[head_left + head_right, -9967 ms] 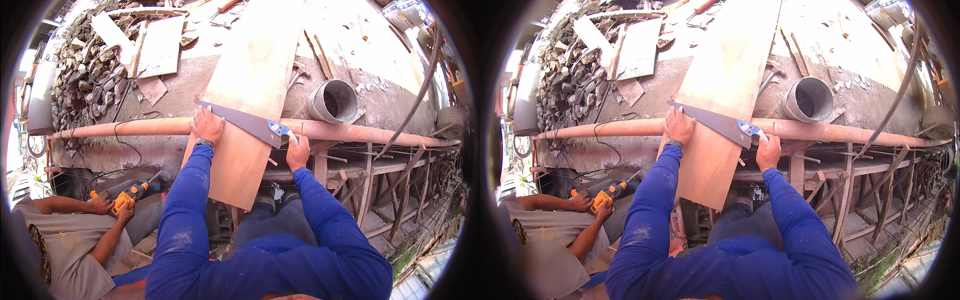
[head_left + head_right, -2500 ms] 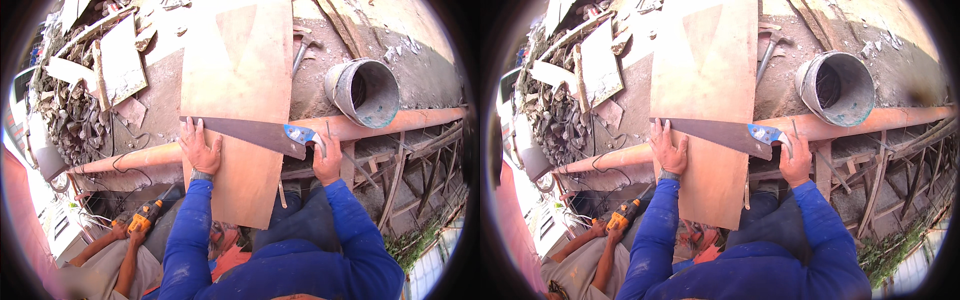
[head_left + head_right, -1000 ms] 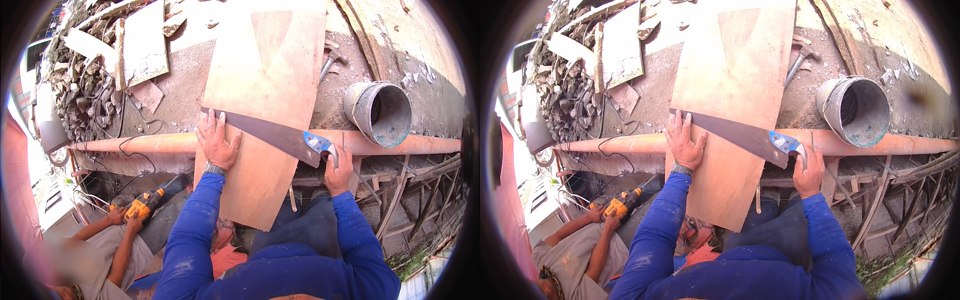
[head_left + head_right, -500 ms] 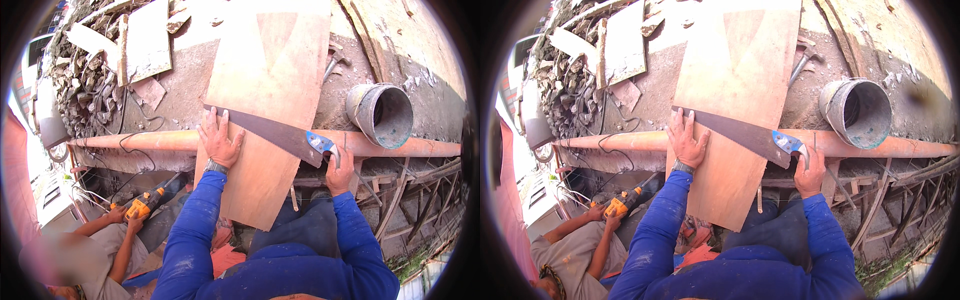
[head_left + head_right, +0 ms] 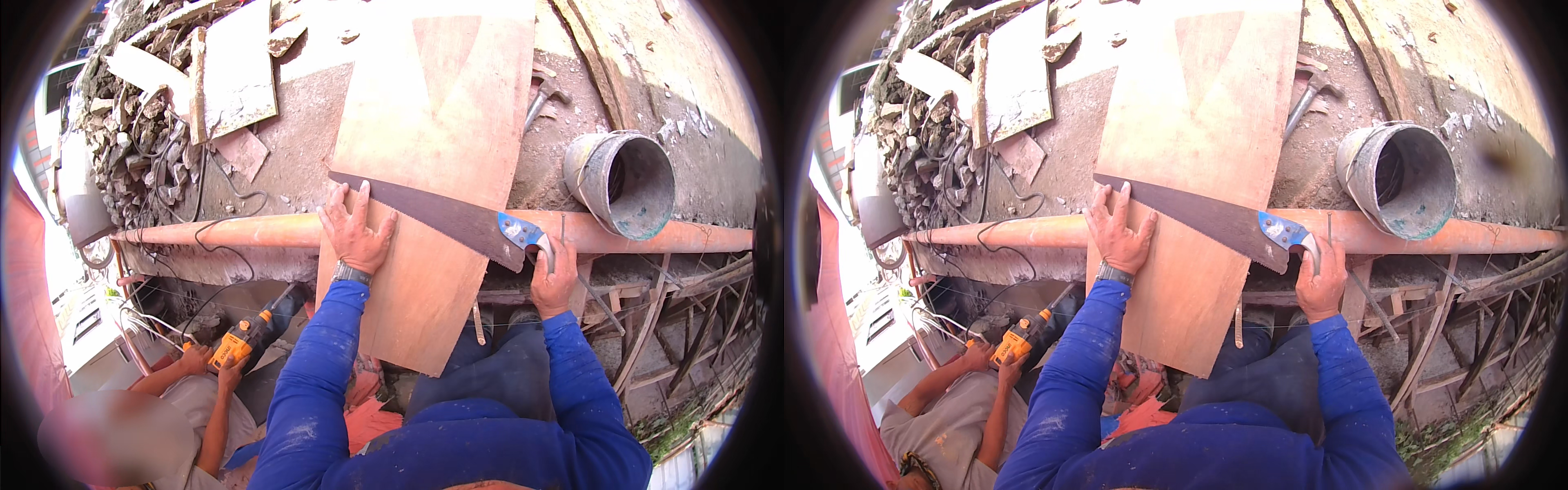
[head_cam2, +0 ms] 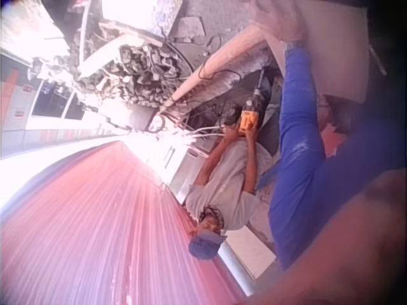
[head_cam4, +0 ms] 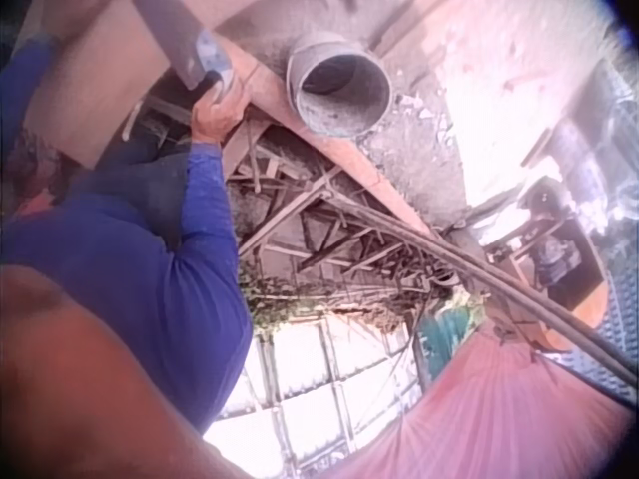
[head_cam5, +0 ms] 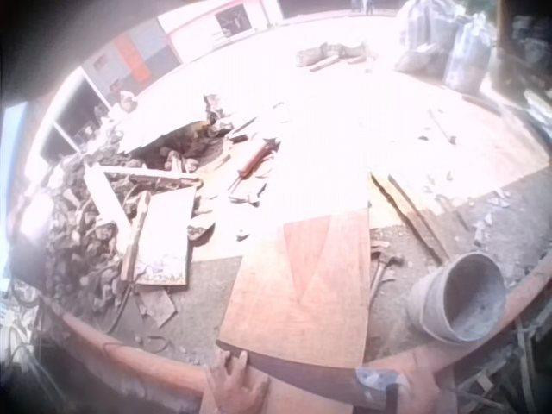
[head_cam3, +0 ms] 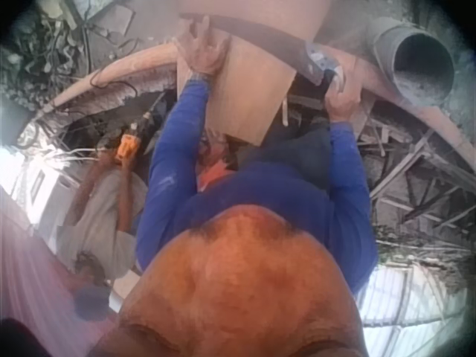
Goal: The person measures a wooden board with a tape measure, then uses a hand saw to cut the board along a marked line. After cutting, the person moves the cut piece and adjusts the remaining board on the work surface.
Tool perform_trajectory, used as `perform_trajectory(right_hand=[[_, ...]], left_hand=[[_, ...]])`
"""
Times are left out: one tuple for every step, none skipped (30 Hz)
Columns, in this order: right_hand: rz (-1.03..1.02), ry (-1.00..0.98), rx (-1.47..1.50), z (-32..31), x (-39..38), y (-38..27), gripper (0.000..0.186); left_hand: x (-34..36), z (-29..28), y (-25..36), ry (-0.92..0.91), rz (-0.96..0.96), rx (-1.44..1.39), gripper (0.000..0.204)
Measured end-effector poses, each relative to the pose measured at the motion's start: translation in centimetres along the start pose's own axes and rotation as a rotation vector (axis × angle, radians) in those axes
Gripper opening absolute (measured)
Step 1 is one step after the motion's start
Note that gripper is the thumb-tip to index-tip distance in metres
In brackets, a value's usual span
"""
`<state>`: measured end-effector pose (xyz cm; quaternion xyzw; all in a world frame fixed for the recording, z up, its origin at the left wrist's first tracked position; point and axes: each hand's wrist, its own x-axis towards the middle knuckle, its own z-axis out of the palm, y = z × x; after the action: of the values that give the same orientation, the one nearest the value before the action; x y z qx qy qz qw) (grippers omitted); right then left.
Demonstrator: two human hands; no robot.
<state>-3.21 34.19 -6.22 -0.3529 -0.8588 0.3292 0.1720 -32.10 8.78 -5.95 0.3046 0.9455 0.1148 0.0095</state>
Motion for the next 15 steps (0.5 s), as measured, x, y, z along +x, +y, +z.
perform_trajectory(right_hand=[[0.001, 0.000, 0.006, 0.01, -0.02, 0.01, 0.035], [0.011, -0.005, 0.008, 0.00, -0.02, 0.03, 0.035], [0.020, -0.010, 0.011, 0.00, -0.04, 0.06, 0.036], [0.029, -0.015, 0.013, 0.01, -0.07, 0.11, 0.036], [0.025, -0.017, 0.009, 0.04, -0.13, 0.23, 0.036], [0.022, -0.018, 0.004, 0.07, -0.20, 0.40, 0.036], [0.018, -0.021, -0.001, 0.11, -0.27, 0.54, 0.036], [0.019, -0.020, -0.005, 0.15, -0.35, 0.62, 0.036], [0.019, -0.019, -0.010, 0.18, -0.43, 0.69, 0.037], [0.020, -0.018, -0.014, 0.20, -0.48, 0.74, 0.037], [0.018, -0.016, -0.017, 0.22, -0.51, 0.77, 0.037], [0.016, -0.014, -0.019, 0.24, -0.52, 0.79, 0.037], [0.014, -0.012, -0.021, 0.26, -0.53, 0.81, 0.037], [0.016, -0.011, -0.019, 0.25, -0.50, 0.74, 0.037], [0.018, -0.010, -0.018, 0.21, -0.44, 0.60, 0.037]], left_hand=[[0.00, 0.03, 0.00, -0.001, 0.000, 0.002, 0.078], [0.00, 0.01, 0.02, -0.006, -0.003, 0.006, 0.078], [0.01, -0.01, 0.03, -0.010, -0.006, 0.002, 0.078], [0.02, -0.04, 0.02, -0.013, -0.008, -0.003, 0.078], [0.04, -0.06, 0.04, -0.014, -0.009, -0.007, 0.078], [0.05, -0.07, 0.02, -0.010, -0.007, -0.010, 0.078], [0.07, -0.08, 0.00, -0.008, -0.004, -0.013, 0.078], [0.06, -0.08, -0.02, -0.005, -0.002, -0.016, 0.078], [0.03, -0.06, -0.05, -0.007, -0.003, -0.017, 0.078], [-0.01, -0.04, -0.07, -0.009, -0.005, -0.017, 0.078], [-0.01, -0.03, -0.09, -0.012, -0.006, -0.017, 0.078], [-0.03, -0.03, -0.09, -0.015, -0.009, -0.017, 0.078], [-0.05, -0.02, -0.09, -0.018, -0.012, -0.016, 0.078], [-0.04, -0.03, -0.07, -0.022, -0.014, -0.016, 0.078], [-0.02, -0.04, -0.07, -0.025, -0.010, -0.014, 0.079]])
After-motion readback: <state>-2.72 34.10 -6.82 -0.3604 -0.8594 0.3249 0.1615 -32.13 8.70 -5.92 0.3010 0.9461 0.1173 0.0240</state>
